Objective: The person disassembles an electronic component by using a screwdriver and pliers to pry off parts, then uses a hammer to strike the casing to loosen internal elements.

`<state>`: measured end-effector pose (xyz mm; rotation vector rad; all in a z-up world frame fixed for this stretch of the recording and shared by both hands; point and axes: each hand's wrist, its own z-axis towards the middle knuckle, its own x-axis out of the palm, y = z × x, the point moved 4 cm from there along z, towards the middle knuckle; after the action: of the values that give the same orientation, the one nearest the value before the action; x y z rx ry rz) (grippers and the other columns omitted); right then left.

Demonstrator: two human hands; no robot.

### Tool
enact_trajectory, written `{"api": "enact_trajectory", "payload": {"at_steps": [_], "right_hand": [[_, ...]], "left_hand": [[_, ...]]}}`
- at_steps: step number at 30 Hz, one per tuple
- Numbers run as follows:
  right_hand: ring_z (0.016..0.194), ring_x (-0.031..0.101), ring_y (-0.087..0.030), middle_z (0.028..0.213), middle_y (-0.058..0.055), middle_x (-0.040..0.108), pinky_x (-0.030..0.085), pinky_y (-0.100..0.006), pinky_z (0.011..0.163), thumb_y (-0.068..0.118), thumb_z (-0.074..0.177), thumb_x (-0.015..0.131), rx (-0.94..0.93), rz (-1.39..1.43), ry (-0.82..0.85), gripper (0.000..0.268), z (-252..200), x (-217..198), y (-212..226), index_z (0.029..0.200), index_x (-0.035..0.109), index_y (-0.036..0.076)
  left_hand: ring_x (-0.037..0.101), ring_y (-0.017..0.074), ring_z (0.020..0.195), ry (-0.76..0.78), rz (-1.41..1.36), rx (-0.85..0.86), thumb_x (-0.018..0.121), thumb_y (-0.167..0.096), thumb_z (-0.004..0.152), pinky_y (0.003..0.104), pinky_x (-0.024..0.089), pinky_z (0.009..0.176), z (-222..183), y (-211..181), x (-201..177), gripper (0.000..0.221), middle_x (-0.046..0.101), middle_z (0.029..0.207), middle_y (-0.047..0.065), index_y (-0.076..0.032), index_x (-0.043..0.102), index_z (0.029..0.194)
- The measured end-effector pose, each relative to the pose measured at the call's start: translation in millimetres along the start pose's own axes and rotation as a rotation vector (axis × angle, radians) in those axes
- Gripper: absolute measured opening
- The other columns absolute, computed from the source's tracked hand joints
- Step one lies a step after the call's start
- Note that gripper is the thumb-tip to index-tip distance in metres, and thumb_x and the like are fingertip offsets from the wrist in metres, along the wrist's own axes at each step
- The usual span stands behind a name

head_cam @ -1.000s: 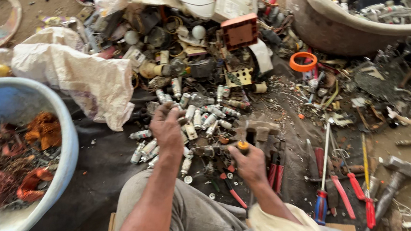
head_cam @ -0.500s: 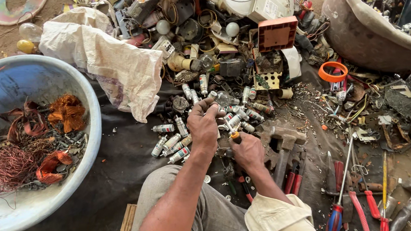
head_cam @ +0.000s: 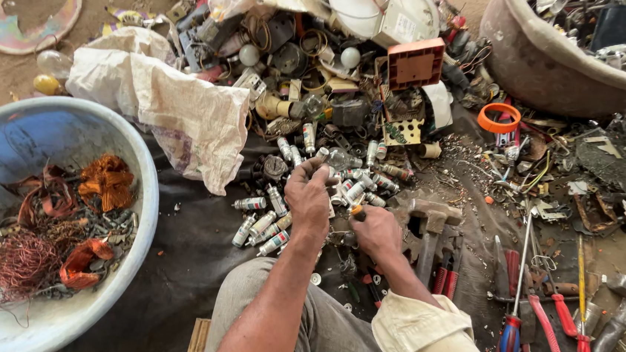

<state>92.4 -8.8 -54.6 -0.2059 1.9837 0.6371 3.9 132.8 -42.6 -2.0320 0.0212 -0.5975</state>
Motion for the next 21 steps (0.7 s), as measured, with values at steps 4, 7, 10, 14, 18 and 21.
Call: {"api": "enact_trajectory", "payload": {"at_steps": [4, 7, 10, 14, 18, 21], "right_hand": [[0.067, 0.064, -0.017, 0.085, -0.009, 0.074, 0.053, -0.035, 0.060, 0.015, 0.088, 0.077, 0.128, 0.999, 0.113, 0.020, -11, -10, -12, 0.104, 0.078, 0.003], [0.060, 0.058, -0.016, 0.079, -0.008, 0.068, 0.047, -0.033, 0.053, 0.013, 0.088, 0.077, 0.199, 1.131, 0.076, 0.024, -35, -39, -18, 0.109, 0.076, 0.004], [0.064, 0.062, -0.016, 0.082, -0.007, 0.071, 0.052, -0.033, 0.060, 0.020, 0.091, 0.074, 0.273, 0.938, -0.084, 0.025, -50, -68, -31, 0.112, 0.075, 0.007], [0.074, 0.067, -0.016, 0.085, -0.007, 0.077, 0.056, -0.034, 0.070, 0.021, 0.091, 0.074, 0.005, 0.617, 0.024, 0.024, -89, -78, -76, 0.107, 0.077, 0.004], [0.081, 0.073, -0.027, 0.089, -0.010, 0.079, 0.061, -0.041, 0.075, 0.027, 0.084, 0.076, 0.031, 0.403, 0.323, 0.032, -139, -47, -109, 0.111, 0.075, 0.011], [0.092, 0.073, -0.032, 0.098, -0.013, 0.076, 0.056, -0.044, 0.084, 0.030, 0.082, 0.074, -0.043, 0.086, 0.269, 0.035, -150, -48, -105, 0.114, 0.072, 0.016]], "left_hand": [[0.064, 0.0187, 0.077, 0.060, 0.176, -0.335, 0.063, -0.019, 0.097, 0.034, 0.058, 0.068, 3, 22, -2, 0.022, 0.068, 0.093, 0.009, -0.001, 0.071, 0.107], [0.066, 0.0234, 0.069, 0.177, 0.015, -0.685, 0.048, -0.041, 0.106, 0.039, 0.059, 0.063, -22, 29, 7, 0.043, 0.066, 0.084, 0.012, -0.002, 0.066, 0.104], [0.070, 0.0274, 0.072, 0.204, -0.105, -0.709, 0.039, -0.040, 0.110, 0.042, 0.062, 0.068, -33, 26, 9, 0.048, 0.069, 0.083, 0.016, 0.001, 0.063, 0.101], [0.070, 0.0258, 0.081, 0.220, 0.441, 0.179, 0.046, -0.019, 0.105, 0.040, 0.061, 0.075, -9, -2, -34, 0.027, 0.072, 0.092, 0.016, -0.001, 0.067, 0.101], [0.070, 0.0222, 0.089, -0.272, 0.408, 0.491, 0.050, 0.001, 0.099, 0.033, 0.062, 0.078, 16, -75, -133, 0.019, 0.070, 0.103, 0.016, 0.001, 0.066, 0.107], [0.070, 0.0194, 0.096, -0.502, 0.719, 0.837, 0.052, 0.016, 0.094, 0.027, 0.063, 0.080, -3, -173, -199, 0.026, 0.070, 0.112, 0.015, 0.003, 0.066, 0.113]]}}
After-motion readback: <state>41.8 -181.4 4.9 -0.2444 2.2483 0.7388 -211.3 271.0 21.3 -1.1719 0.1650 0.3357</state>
